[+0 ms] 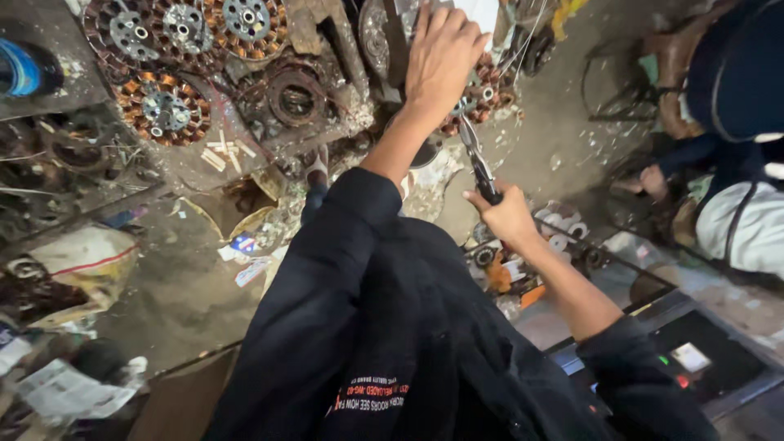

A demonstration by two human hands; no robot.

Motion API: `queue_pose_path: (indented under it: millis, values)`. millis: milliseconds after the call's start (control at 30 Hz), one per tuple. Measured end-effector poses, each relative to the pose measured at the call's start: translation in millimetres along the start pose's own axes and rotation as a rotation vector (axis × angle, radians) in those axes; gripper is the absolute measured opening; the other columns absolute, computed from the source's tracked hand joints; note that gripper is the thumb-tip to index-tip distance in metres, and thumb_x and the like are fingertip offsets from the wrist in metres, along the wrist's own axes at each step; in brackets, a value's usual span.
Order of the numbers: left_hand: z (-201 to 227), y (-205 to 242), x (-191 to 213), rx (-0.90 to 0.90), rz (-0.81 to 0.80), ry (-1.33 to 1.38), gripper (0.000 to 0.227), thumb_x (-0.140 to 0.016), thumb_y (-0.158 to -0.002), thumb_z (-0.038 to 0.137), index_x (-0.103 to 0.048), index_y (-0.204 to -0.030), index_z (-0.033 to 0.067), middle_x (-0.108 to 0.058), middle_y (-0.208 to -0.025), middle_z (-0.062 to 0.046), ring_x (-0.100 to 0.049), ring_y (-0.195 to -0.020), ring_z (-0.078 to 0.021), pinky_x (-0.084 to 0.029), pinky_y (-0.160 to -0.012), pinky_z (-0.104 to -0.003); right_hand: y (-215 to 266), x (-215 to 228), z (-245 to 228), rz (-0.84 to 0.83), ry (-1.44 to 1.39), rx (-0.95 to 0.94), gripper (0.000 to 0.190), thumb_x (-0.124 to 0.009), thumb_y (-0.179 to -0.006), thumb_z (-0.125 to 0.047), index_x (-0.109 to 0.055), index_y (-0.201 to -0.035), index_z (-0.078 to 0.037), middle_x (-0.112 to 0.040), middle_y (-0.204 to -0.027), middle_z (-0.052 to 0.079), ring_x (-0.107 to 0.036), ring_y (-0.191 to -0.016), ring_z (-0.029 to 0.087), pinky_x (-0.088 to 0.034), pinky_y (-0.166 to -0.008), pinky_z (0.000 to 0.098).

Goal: The person uses pliers to repeatedly pull copper wire out of the slots of a circular motor stator. They hold the stator with one hand and extract the wire with the other, working on a cluttered workbench.

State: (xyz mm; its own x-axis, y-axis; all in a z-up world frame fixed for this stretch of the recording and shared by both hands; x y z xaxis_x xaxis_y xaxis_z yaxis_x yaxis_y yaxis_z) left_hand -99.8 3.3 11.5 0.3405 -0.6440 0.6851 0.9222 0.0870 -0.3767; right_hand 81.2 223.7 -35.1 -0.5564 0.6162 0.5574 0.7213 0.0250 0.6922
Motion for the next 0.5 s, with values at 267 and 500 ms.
queue_pose_path:
  millis: [267, 500]
  values:
    - [2, -8, 2, 0.022, -0.059, -0.010, 0.030, -0.065, -0.097, 0.036, -0.079, -0.093, 0.0091, -0.068, -0.097, -0.010, -0.058, -0.105, -0.0305, -0.034, -0.113, -0.053, 13, 7, -27, -0.056, -0.101, 0.042, 0.039, -0.074, -0.089, -0.042, -0.070, -0.101, -0.005, -0.072, -0.074, 0.010, -0.068, -0.068, 0.014, -0.053, -0.067, 0.0351]
    - [3, -1, 1, -0.186, -0.017, -0.117, 0.023, -0.065, -0.094, 0.030, -0.079, -0.092, 0.0122, -0.071, -0.096, -0.008, -0.059, -0.101, -0.0304, -0.045, -0.097, -0.048, 22, -10, 121, 0.127, -0.295, -0.061, 0.033, -0.074, -0.088, -0.032, -0.066, -0.107, -0.006, -0.073, -0.079, 0.012, -0.067, -0.072, 0.018, -0.053, -0.070, 0.0361]
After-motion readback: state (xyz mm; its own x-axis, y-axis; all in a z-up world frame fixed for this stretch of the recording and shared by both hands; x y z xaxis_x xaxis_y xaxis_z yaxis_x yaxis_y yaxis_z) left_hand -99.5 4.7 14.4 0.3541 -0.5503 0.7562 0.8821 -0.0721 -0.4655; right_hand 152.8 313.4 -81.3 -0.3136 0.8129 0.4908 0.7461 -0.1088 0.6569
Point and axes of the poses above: each hand's wrist, its own y-axis away from the middle knuckle, its own x-axis out of the back of the hand, z = x × y, the point moved 10 cm from there along -y, towards the middle knuckle
